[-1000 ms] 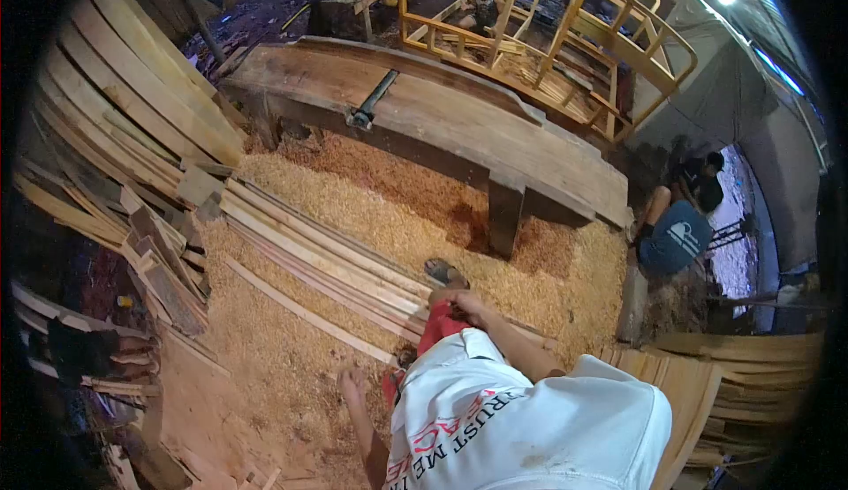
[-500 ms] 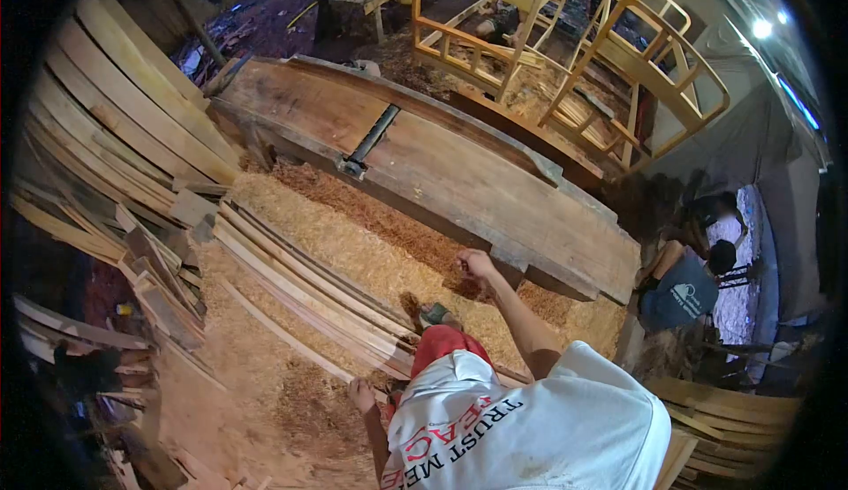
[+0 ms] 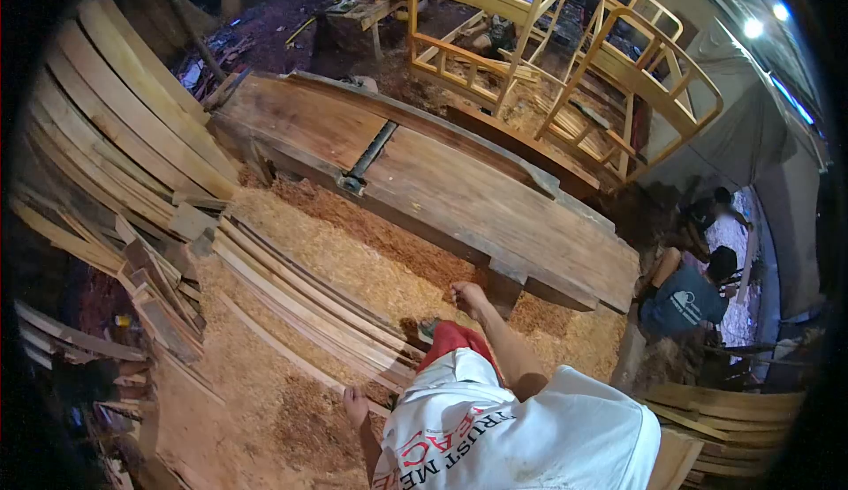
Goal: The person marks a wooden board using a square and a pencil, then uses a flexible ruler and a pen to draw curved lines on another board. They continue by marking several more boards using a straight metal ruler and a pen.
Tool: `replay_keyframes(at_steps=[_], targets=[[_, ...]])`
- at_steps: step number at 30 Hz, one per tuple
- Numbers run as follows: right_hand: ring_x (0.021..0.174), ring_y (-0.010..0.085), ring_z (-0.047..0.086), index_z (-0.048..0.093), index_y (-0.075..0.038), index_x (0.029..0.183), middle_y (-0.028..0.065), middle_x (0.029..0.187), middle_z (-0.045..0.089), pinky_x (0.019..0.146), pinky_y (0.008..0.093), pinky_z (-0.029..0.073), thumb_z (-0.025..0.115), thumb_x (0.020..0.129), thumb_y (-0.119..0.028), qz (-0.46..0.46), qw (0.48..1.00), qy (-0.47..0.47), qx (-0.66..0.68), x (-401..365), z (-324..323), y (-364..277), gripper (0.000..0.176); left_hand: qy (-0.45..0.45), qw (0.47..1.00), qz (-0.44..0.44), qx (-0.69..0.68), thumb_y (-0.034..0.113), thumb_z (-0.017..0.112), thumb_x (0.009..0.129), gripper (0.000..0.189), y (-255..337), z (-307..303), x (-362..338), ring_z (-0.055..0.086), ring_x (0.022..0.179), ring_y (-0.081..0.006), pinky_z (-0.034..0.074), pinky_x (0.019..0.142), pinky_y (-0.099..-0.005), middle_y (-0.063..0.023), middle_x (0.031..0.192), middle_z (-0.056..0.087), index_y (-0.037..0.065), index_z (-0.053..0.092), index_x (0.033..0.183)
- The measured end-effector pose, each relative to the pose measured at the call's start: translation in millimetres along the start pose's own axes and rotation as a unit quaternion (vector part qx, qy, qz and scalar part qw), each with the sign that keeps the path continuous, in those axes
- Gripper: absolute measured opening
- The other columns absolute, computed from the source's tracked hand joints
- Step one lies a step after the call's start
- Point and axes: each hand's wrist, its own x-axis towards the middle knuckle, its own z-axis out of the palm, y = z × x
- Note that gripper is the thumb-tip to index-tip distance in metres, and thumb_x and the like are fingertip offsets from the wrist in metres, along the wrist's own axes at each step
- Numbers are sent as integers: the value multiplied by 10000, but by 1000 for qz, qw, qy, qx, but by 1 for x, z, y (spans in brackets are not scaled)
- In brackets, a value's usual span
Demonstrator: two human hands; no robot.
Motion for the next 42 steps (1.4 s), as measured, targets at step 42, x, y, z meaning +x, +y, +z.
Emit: replay_keyframes(at_steps=[42], targets=[[809,96,539,579,-189,972,-68,866,555,742,277,417,545,1016,-247,26,971,-196,-133,-42,142,-47,81,181,942,-136,-247,92,671,903,183,120,-37,50,604,962,-204,486,859,-314,-98,1006,621,21,591,1053]])
